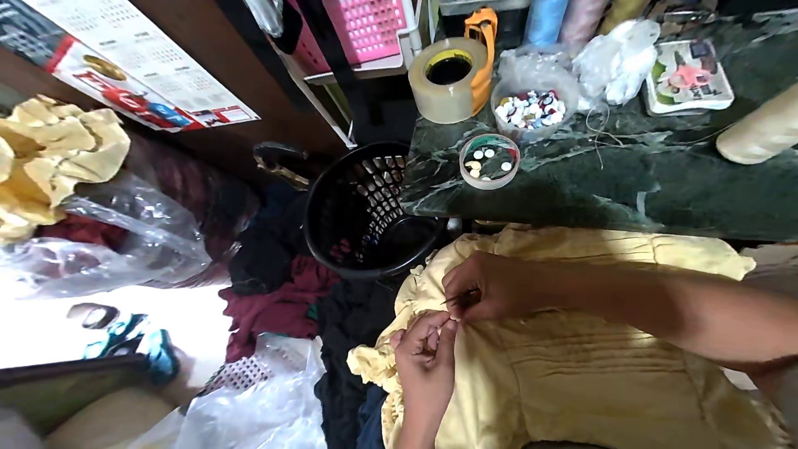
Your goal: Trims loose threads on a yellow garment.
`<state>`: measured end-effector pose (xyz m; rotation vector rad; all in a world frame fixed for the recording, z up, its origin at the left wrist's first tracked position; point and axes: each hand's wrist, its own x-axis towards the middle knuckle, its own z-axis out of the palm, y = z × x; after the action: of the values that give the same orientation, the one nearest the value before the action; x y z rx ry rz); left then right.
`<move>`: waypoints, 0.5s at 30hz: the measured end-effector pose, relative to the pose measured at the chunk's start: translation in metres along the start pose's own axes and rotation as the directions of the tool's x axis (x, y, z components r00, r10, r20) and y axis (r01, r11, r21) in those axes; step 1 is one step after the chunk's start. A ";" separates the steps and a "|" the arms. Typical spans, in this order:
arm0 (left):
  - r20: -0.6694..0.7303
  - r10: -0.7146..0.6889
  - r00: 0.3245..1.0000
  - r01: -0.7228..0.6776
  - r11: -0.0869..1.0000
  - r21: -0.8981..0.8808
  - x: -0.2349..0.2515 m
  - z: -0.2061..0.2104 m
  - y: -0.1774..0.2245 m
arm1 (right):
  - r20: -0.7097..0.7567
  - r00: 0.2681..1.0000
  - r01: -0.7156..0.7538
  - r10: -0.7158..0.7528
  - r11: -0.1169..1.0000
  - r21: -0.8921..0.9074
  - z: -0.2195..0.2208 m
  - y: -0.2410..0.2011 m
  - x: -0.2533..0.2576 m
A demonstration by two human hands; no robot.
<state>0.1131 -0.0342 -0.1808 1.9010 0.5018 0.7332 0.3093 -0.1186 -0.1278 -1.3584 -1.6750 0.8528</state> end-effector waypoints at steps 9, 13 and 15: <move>-0.011 -0.087 0.996 0.086 0.992 -0.095 -0.011 -0.003 0.004 | -0.136 0.990 0.005 -0.037 0.974 -0.226 -0.026 0.015 -0.009; -0.077 0.243 0.967 -0.171 0.841 0.513 -0.019 0.001 0.021 | -0.178 0.983 0.023 -0.053 0.986 -0.165 -0.020 0.001 -0.030; -0.047 0.355 0.934 -0.275 0.794 0.543 -0.024 0.007 0.023 | -0.002 0.999 0.039 -0.039 0.993 -0.115 -0.011 -0.006 -0.037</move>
<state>0.1005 -0.0636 -0.1692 2.5048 0.5181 1.0399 0.3204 -0.1558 -0.1236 -1.3985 -1.7646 0.7410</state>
